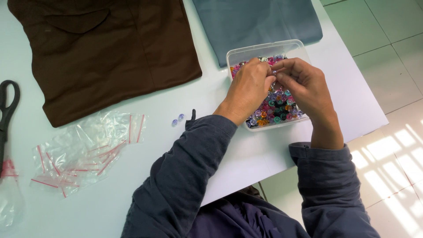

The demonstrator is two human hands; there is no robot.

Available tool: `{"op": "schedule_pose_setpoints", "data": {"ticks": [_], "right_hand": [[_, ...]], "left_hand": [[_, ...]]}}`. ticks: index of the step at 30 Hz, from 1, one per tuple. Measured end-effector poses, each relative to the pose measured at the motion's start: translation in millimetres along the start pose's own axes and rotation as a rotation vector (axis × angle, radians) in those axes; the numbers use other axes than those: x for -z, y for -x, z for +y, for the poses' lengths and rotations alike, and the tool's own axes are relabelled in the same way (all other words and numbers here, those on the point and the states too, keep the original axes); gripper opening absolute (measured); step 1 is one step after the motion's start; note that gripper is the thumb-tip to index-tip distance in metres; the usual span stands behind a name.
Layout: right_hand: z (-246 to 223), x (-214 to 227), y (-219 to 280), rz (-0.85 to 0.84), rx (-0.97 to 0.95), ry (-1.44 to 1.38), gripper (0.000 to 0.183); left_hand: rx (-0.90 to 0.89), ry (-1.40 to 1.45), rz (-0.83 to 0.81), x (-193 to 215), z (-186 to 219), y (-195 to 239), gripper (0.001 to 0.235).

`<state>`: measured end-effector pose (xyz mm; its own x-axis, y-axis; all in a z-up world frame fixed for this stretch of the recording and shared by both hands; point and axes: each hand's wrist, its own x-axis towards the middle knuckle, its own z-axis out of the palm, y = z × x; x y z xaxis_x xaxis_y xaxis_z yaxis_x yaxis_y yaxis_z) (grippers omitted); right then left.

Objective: The person sorts colorful buttons from a plastic container into small zip-lock bags on a white table. They pick buttons by hand, place them into the bags, and seal the bags. Scissors and folded fabric are visible on the table but are not used.

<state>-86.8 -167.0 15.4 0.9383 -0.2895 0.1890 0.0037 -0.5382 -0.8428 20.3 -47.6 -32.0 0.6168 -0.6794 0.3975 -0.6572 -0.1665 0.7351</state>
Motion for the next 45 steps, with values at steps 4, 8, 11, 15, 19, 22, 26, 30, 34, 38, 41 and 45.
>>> {"op": "schedule_pose_setpoints", "data": {"ticks": [4,8,11,15,19,22,26,30,34,38,41,45], "right_hand": [[-18.5,-9.2,4.0,-0.009,0.081,-0.094,0.024],[-52.0,-32.7,6.9,-0.048,0.165,-0.128,0.024],[-63.3,-51.0,4.8,-0.067,0.207,-0.107,0.023],[-93.6,-84.9,7.8,-0.09,0.31,0.073,0.023],[-104.5,-122.3,9.2,-0.125,0.374,0.104,0.023],[-93.4,-148.1,7.9,-0.166,0.399,0.099,0.023],[-71.6,-169.0,7.2,-0.25,0.34,0.155,0.022],[-56.0,-175.3,6.2,-0.341,0.211,0.206,0.02],[-57.9,-176.7,6.2,-0.353,0.181,0.21,0.018],[-57.0,-175.8,5.8,-0.394,0.186,0.228,0.023],[-54.8,-175.9,5.4,-0.414,0.178,0.22,0.027],[-58.4,-176.2,6.4,-0.422,0.146,0.205,0.031]], "left_hand": [[0.0,0.03,-0.007,33.7,8.8,9.3,0.008],[0.013,0.055,0.004,78.3,14.2,31.1,0.011],[0.064,0.088,0.012,115.5,17.3,50.4,0.013],[0.147,0.095,0.007,163.8,15.8,86.6,0.011],[0.227,0.057,0.009,196.2,6.7,119.5,0.011],[0.323,-0.028,-0.016,203.5,-8.3,139.2,0.017],[0.422,-0.177,-0.134,185.1,-37.8,157.3,0.024],[0.44,-0.245,-0.127,168.3,-49.3,160.6,0.022],[0.442,-0.24,-0.103,162.6,-50.6,160.6,0.019],[0.445,-0.269,-0.102,160.1,-49.3,160.6,0.02],[0.432,-0.27,-0.095,160.5,-47.7,160.6,0.021],[0.423,-0.27,-0.09,162.8,-42.9,160.8,0.021]]}}
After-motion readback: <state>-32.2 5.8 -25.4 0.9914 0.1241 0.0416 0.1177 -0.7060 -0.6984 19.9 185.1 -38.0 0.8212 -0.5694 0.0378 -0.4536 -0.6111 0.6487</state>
